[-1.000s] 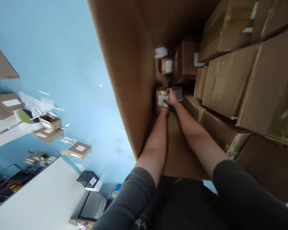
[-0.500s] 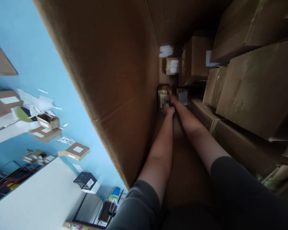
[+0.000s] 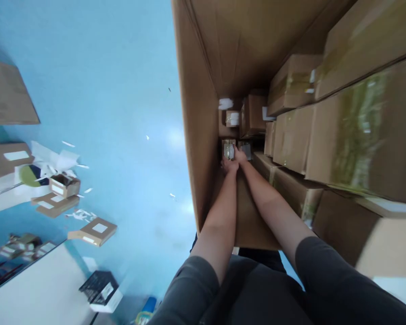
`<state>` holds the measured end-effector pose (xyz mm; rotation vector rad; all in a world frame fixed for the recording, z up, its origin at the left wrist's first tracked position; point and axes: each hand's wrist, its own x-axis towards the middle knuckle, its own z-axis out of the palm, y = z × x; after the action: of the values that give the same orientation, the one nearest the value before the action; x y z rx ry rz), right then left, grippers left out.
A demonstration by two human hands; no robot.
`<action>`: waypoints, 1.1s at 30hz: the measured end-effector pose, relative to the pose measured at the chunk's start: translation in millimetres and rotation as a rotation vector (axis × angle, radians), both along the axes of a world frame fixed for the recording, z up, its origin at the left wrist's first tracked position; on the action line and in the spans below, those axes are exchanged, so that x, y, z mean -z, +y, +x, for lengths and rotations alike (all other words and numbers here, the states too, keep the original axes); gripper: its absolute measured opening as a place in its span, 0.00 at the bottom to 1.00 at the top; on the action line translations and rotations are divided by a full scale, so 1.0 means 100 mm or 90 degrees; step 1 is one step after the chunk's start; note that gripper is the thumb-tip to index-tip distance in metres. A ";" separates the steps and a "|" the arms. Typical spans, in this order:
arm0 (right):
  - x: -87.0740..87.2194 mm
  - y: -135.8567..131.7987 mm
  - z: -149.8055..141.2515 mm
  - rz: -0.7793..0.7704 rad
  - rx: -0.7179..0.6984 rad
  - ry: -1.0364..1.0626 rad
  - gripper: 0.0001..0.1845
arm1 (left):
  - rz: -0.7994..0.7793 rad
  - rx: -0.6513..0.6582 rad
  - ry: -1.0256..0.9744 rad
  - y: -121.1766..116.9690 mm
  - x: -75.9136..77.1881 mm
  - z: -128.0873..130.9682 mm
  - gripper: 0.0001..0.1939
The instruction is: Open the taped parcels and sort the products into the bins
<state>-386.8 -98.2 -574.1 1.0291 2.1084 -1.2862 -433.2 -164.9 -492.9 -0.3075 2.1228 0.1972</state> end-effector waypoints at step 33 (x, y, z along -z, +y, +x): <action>-5.19 1.42 2.43 0.483 0.263 0.120 0.43 | 0.462 0.659 0.186 0.97 -4.45 0.66 0.42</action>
<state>-143.9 43.8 -54.8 1.7833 2.7083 -0.7405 -367.3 -68.4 -48.2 1.2725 2.0531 0.3797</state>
